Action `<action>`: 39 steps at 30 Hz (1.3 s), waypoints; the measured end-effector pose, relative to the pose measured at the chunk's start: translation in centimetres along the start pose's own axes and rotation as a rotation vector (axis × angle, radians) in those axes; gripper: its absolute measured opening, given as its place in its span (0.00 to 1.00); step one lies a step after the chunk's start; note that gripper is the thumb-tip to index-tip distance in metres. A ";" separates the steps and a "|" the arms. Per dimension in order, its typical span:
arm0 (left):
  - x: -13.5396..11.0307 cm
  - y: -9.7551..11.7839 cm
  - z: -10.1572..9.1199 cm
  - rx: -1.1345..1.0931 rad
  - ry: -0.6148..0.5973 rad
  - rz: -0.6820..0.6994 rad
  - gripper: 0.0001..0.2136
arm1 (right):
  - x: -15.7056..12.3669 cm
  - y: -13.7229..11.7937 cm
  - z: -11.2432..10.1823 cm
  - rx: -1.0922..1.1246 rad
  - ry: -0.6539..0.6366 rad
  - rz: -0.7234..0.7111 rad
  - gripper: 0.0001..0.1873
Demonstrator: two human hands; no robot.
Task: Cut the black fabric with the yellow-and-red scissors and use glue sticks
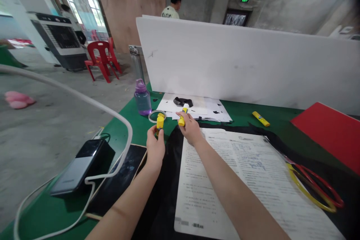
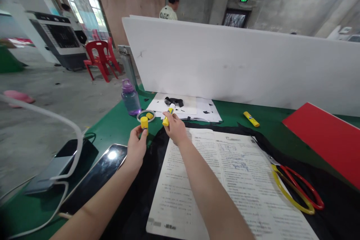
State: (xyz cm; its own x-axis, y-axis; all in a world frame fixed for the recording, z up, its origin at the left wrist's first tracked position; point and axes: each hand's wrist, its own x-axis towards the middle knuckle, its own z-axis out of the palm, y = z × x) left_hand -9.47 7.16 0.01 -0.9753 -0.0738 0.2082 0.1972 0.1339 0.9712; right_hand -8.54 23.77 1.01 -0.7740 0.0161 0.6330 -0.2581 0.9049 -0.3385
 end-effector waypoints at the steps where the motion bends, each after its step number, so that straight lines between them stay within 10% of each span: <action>1: 0.0 0.0 0.0 0.005 -0.006 0.005 0.13 | 0.0 0.0 0.0 0.001 0.001 -0.001 0.22; 19: 0.0 -0.4 0.5 0.081 -0.039 0.005 0.28 | 0.1 -0.1 -0.1 0.092 0.083 0.038 0.18; 25: -1.8 2.8 -0.3 0.293 -0.007 0.484 0.29 | 0.2 0.1 -0.2 0.393 0.298 0.328 0.20; 31: -3.5 3.6 -0.3 0.554 -0.580 0.921 0.14 | 0.9 0.7 -0.3 0.899 0.485 0.610 0.25; 39: -3.8 1.8 0.0 0.793 -0.901 0.828 0.21 | 1.1 2.0 0.3 0.995 0.327 0.785 0.24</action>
State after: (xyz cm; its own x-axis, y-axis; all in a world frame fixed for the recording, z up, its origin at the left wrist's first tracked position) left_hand -5.42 7.65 0.93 -0.4017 0.8856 0.2331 0.9073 0.3505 0.2322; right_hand -10.10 25.48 0.86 -0.7733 0.6218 0.1238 -0.2282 -0.0908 -0.9694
